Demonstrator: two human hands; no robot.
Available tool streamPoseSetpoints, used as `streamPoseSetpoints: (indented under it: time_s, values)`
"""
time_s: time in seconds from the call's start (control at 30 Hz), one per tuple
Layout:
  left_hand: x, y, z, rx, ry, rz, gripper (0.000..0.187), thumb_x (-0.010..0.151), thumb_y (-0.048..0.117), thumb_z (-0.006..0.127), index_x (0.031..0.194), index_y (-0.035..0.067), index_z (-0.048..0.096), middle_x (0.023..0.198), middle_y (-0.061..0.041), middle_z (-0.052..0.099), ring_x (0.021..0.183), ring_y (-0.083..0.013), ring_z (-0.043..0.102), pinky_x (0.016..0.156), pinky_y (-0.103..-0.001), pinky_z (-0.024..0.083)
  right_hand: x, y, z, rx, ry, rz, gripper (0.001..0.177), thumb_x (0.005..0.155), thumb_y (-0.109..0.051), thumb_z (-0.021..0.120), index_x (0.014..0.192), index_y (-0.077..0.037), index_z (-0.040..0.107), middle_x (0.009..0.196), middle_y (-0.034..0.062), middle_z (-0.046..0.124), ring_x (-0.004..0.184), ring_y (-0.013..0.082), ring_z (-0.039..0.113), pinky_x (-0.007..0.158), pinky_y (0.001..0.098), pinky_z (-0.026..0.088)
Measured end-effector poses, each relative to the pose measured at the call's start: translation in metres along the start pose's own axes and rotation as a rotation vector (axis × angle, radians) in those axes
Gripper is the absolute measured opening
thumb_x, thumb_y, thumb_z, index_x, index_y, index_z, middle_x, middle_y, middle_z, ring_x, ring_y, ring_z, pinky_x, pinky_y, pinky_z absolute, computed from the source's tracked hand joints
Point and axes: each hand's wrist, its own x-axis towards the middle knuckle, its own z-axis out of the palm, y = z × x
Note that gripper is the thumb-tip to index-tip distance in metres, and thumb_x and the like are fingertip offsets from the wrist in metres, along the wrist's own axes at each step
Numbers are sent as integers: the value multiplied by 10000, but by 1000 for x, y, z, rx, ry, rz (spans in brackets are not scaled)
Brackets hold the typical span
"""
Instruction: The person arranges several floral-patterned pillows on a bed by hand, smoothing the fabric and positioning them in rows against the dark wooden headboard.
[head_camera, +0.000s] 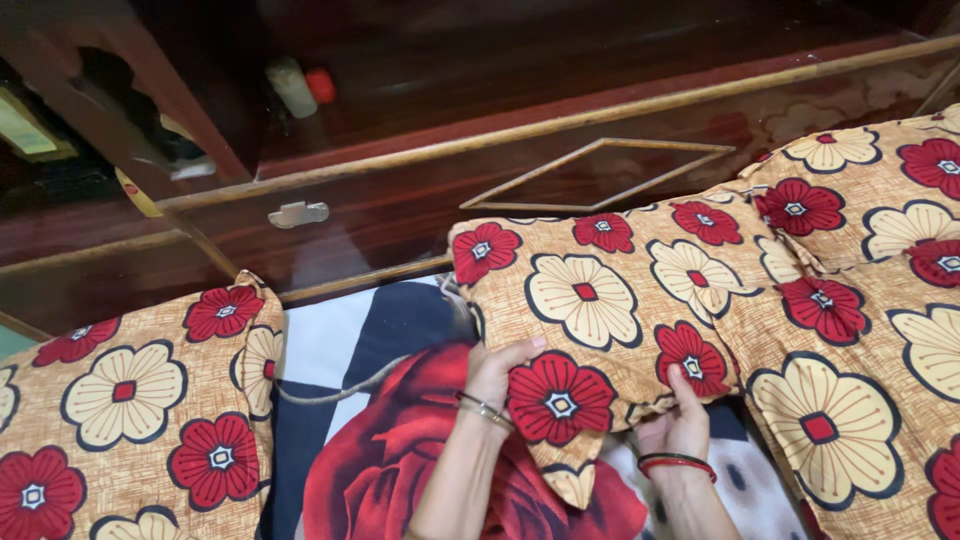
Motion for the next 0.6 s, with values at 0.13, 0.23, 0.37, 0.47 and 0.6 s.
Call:
streamPoseSetpoints:
  time_s: [0.13, 0.23, 0.37, 0.47, 0.6]
  values:
    - [-29, 36, -8, 23, -45, 74, 456, 748, -33, 727, 1200, -66, 676, 1057, -155, 770, 911, -257, 756, 829, -391, 624, -26, -18, 28, 74, -49, 1, 452, 980, -367, 569, 1333, -93, 636, 1341, 79, 681, 1264, 294, 604, 1109, 529, 422]
    - [-51, 66, -45, -42, -58, 66, 538, 732, -18, 709, 1263, -47, 627, 1104, -150, 764, 944, -269, 765, 844, -422, 629, -24, -13, 27, 31, 23, 43, 420, 985, -345, 557, 1304, -81, 621, 1313, 93, 684, 1237, 292, 620, 1110, 540, 431]
    - [-83, 113, -121, 14, -5, 97, 563, 821, 40, 697, 1363, -55, 579, 1112, -183, 743, 908, -304, 739, 797, -467, 608, -2, 8, -2, 48, 50, 143, 374, 952, -277, 593, 1277, -101, 650, 1289, 81, 706, 1180, 277, 666, 1072, 522, 474]
    - [-114, 147, -182, 41, 92, 83, 563, 835, 102, 651, 1374, -24, 549, 1093, -179, 747, 884, -309, 757, 763, -489, 628, 15, 21, -23, 42, 102, 177, 325, 966, -231, 648, 1247, -67, 652, 1241, 97, 713, 1124, 277, 682, 1053, 489, 517]
    - [-150, 168, -281, 107, 291, -28, 420, 811, 188, 646, 1188, 3, 630, 973, -185, 768, 854, -350, 747, 750, -548, 627, 22, 30, -32, -70, 144, 184, 299, 948, -238, 637, 1222, -119, 650, 1176, 57, 731, 1066, 242, 696, 989, 493, 531]
